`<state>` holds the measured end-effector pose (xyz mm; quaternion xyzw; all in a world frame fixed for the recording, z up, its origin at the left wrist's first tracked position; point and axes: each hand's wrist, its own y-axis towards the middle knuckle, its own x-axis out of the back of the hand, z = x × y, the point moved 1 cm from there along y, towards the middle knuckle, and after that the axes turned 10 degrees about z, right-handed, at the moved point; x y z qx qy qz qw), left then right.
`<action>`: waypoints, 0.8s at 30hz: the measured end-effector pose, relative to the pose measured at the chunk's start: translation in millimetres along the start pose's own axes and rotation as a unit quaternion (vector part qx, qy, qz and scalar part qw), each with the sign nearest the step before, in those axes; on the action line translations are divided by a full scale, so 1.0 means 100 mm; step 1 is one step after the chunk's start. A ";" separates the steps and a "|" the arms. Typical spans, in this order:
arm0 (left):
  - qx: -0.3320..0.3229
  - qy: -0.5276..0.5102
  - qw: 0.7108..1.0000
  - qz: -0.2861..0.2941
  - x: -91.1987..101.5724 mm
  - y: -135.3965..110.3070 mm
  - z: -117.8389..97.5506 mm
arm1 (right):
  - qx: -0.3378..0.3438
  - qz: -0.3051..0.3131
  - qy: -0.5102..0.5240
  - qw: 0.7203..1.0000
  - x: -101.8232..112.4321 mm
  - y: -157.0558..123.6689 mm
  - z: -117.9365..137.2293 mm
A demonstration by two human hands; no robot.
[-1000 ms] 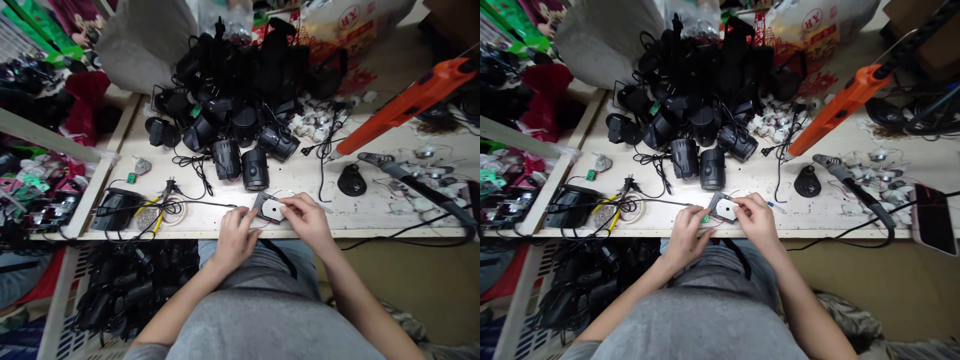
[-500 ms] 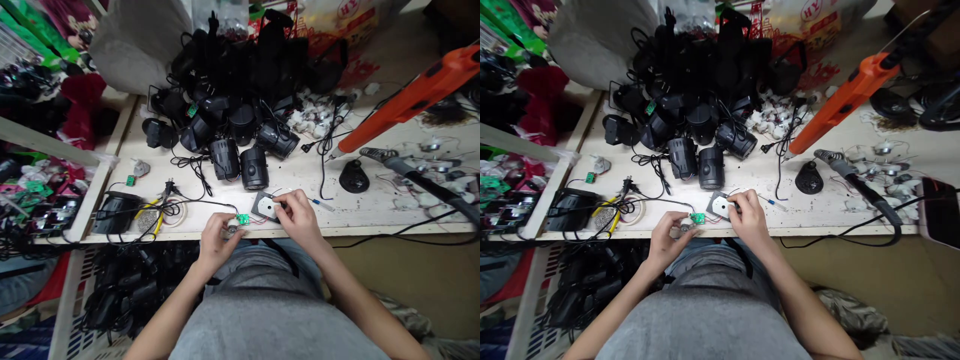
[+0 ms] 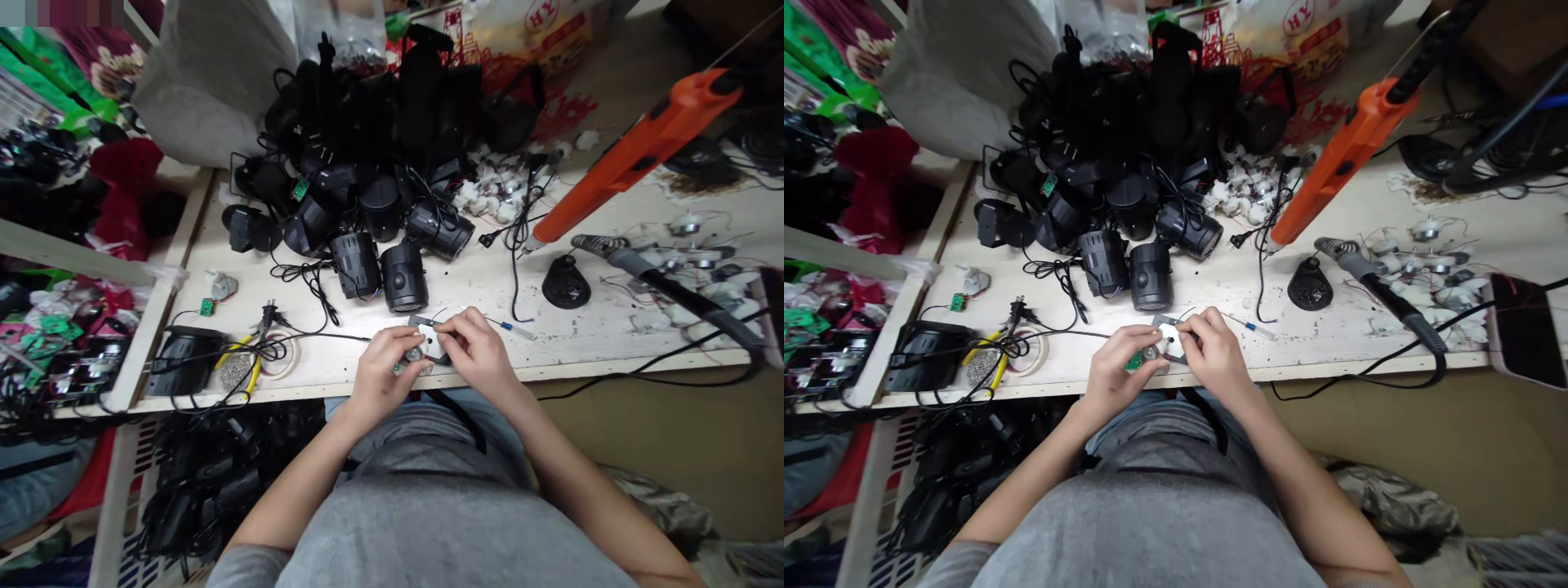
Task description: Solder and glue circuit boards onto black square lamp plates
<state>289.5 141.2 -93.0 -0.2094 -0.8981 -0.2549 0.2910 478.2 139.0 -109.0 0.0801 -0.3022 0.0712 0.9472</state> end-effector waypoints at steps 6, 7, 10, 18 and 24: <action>-0.043 0.073 0.990 0.112 0.03 0.10 0.00 | -0.018 0.004 0.049 0.999 0.01 0.04 -0.03; -0.047 0.079 0.986 0.136 0.06 0.14 -0.01 | -0.022 0.000 0.054 0.998 0.00 0.04 -0.04; -0.051 0.072 0.977 0.192 0.13 0.25 -0.04 | -0.035 -0.016 0.062 0.997 -0.02 0.04 -0.04; -0.051 0.034 0.990 0.125 0.04 0.23 0.15 | -0.061 -0.033 0.074 0.995 -0.04 0.05 -0.04; -0.044 0.010 0.995 0.094 0.00 0.15 0.22 | -0.073 -0.021 0.082 0.994 -0.04 0.08 -0.06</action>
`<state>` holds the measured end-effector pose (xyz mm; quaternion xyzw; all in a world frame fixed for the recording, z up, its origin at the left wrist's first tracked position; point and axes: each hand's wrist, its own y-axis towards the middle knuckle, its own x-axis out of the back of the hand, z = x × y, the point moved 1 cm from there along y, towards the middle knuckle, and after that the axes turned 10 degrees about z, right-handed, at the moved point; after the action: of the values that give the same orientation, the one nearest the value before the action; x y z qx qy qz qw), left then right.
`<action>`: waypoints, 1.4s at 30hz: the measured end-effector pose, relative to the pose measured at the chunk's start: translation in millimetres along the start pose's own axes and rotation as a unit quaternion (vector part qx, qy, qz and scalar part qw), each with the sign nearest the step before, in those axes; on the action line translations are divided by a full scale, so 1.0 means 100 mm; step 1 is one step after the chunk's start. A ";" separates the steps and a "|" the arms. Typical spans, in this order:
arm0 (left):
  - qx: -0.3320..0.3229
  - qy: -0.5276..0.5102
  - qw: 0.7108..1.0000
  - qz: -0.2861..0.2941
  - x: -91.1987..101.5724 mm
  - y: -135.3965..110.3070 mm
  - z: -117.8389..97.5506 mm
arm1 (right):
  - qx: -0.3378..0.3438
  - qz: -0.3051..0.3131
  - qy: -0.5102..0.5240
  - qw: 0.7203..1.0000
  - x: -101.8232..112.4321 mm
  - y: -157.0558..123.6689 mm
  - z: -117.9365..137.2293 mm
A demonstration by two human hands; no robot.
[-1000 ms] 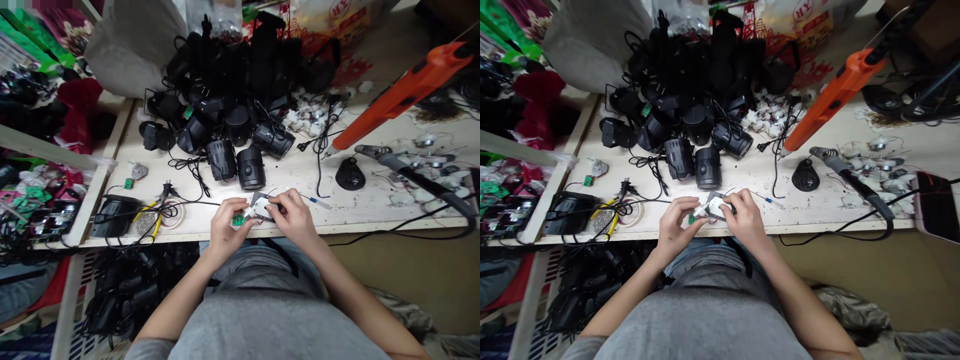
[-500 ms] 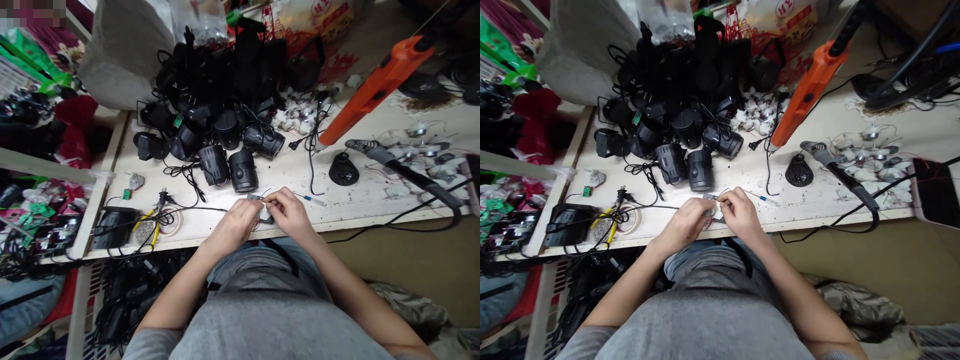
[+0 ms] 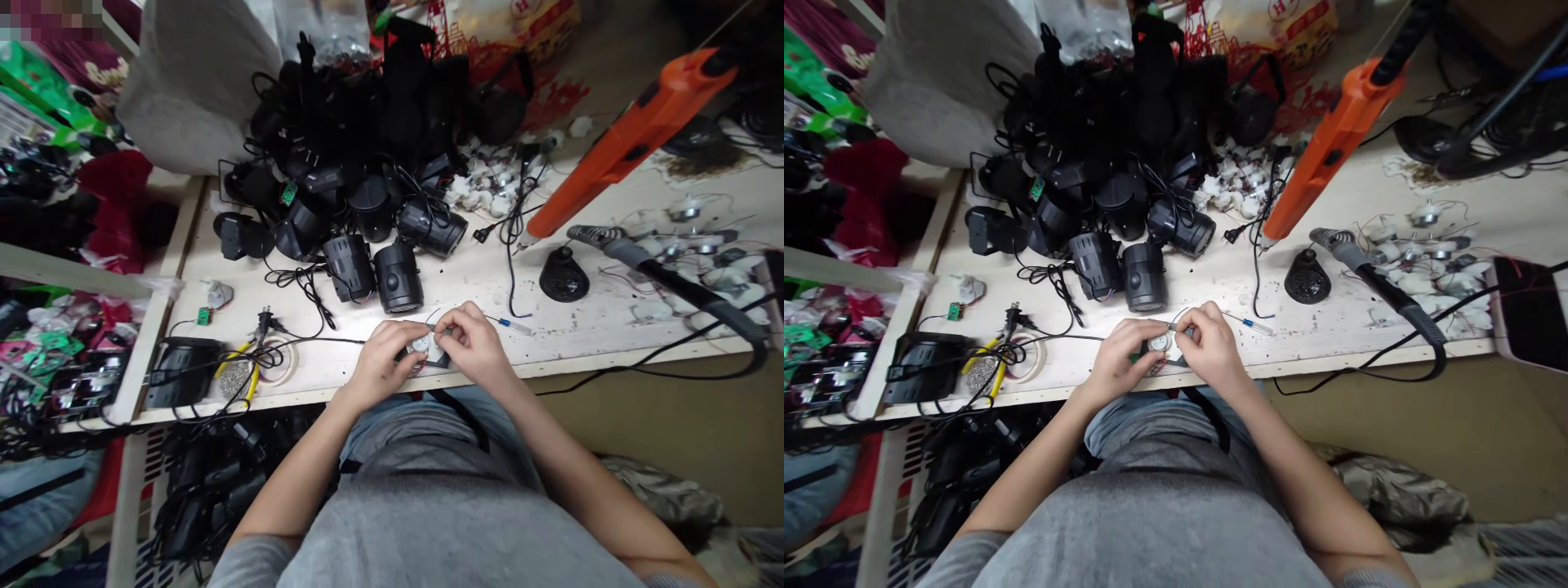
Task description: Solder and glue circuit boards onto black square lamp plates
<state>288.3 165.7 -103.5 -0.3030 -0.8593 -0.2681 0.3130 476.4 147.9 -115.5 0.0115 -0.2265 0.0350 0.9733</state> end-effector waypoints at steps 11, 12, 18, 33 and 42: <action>0.035 0.006 0.997 -0.071 -0.10 -0.02 -0.02 | -0.035 -0.020 -0.016 0.999 0.02 0.00 -0.01; 0.035 0.005 0.997 -0.071 -0.10 -0.03 -0.03 | -0.037 -0.017 -0.017 0.999 0.02 0.00 0.00; 0.037 -0.003 0.996 -0.079 -0.09 -0.05 -0.03 | -0.039 -0.013 -0.026 0.999 0.03 0.01 0.00; 0.036 0.039 0.996 -0.073 -0.15 -0.12 -0.04 | 0.029 0.000 -0.031 0.999 0.00 -0.12 -0.05; 0.034 0.014 0.999 -0.014 -0.12 -0.05 -0.04 | 0.076 0.047 -0.031 0.995 0.06 -0.21 -0.08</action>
<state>293.5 155.1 -110.3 -0.2759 -0.8675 -0.2477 0.3316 486.8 127.8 -120.6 0.0758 -0.2538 0.0979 0.9593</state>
